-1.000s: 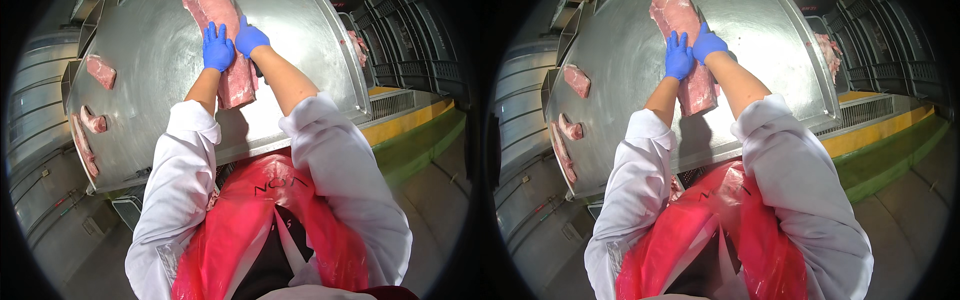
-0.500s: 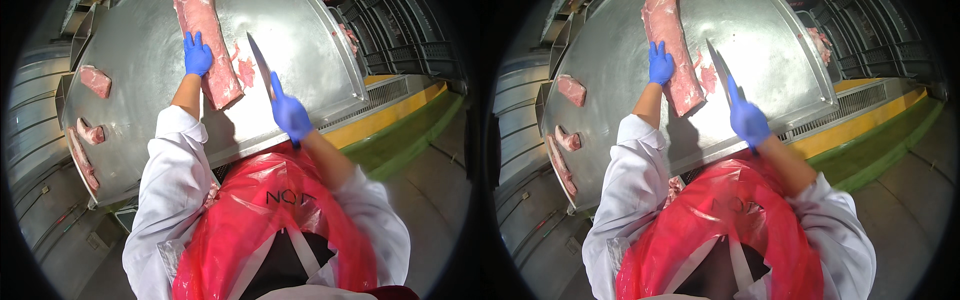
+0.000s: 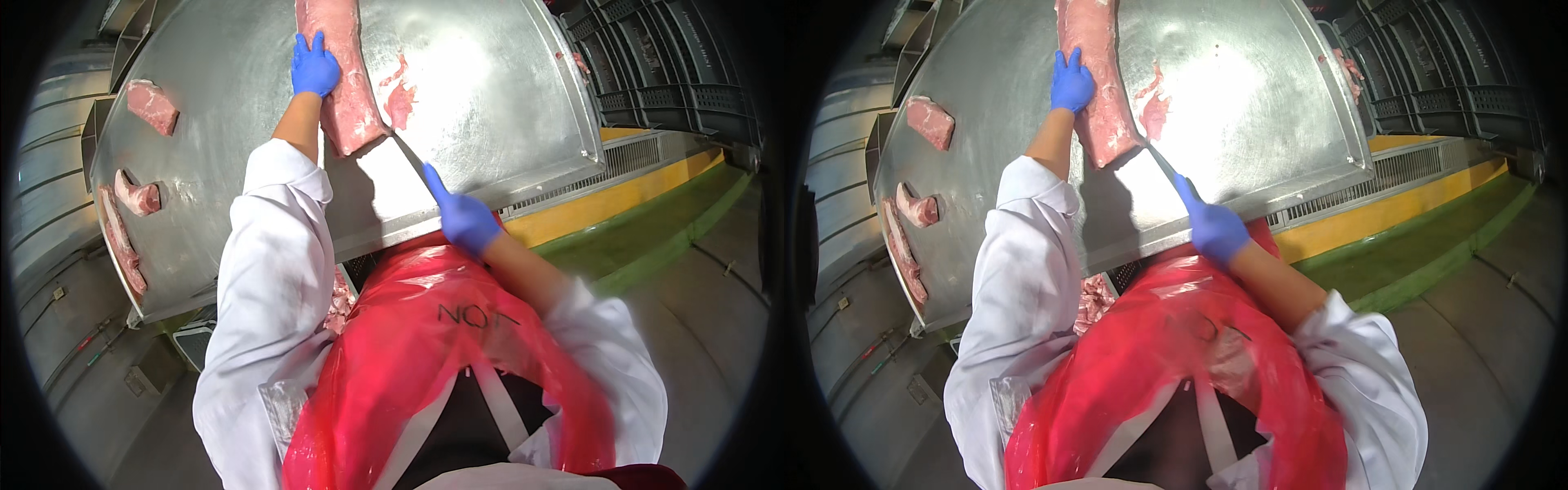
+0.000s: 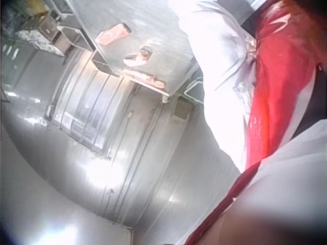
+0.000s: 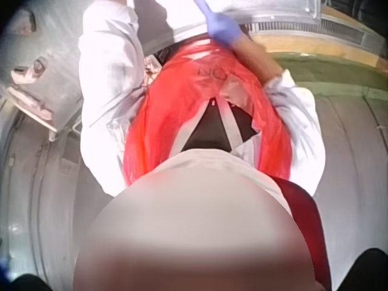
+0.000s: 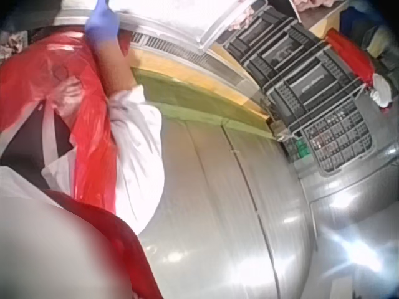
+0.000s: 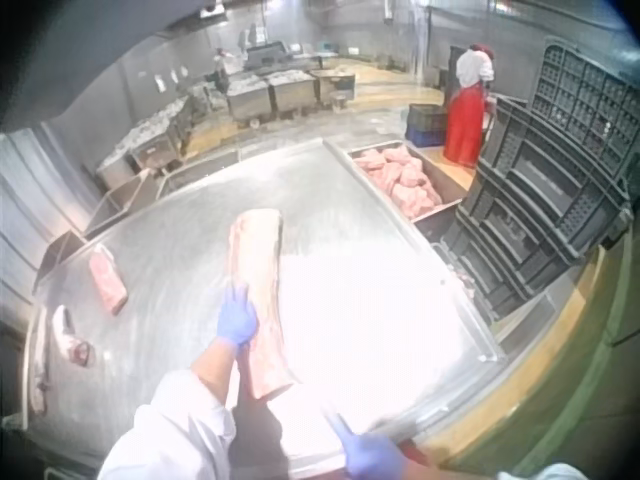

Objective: The person trims fat and connective tissue from large cuts of raw meat using a knife. They repeatedly slice along the surface, lift the trimmed pieces, and place them into a nearby container while working on a stainless steel table.

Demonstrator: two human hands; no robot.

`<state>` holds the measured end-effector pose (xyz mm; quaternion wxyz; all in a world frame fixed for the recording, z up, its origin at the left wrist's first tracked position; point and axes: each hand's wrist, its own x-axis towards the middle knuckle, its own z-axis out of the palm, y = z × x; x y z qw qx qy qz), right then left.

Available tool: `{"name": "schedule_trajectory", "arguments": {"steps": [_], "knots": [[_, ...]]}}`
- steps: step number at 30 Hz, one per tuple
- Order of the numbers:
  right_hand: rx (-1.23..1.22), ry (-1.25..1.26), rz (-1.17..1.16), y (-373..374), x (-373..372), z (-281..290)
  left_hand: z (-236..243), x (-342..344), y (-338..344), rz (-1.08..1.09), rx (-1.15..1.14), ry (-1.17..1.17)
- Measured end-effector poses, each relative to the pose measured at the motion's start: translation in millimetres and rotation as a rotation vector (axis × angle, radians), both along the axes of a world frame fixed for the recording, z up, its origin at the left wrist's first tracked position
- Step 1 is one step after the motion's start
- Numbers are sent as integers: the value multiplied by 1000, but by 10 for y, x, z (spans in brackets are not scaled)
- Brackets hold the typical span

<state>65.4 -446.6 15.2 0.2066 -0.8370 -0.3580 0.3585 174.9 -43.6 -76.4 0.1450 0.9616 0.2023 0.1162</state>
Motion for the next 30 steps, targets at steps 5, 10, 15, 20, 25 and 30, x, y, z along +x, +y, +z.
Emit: {"name": "schedule_trajectory", "arguments": {"steps": [5,10,15,20,25,30], "knots": [[-55,43,-35,-1102,134,474,735,174,-1191,-250,-47,443],[50,200,-349,-1464,684,669,65,-1234,-2015,-272,-85,-64],[141,323,-386,-1502,1214,647,126,-2623,-1695,69,-214,-3],[133,227,-119,-1394,1730,533,214,-3821,-1398,438,-136,196],[120,310,-155,-1356,2053,612,652,-5142,-1596,675,87,810],[80,303,-136,-1419,2199,500,698,-2583,-1298,597,145,144]]}}
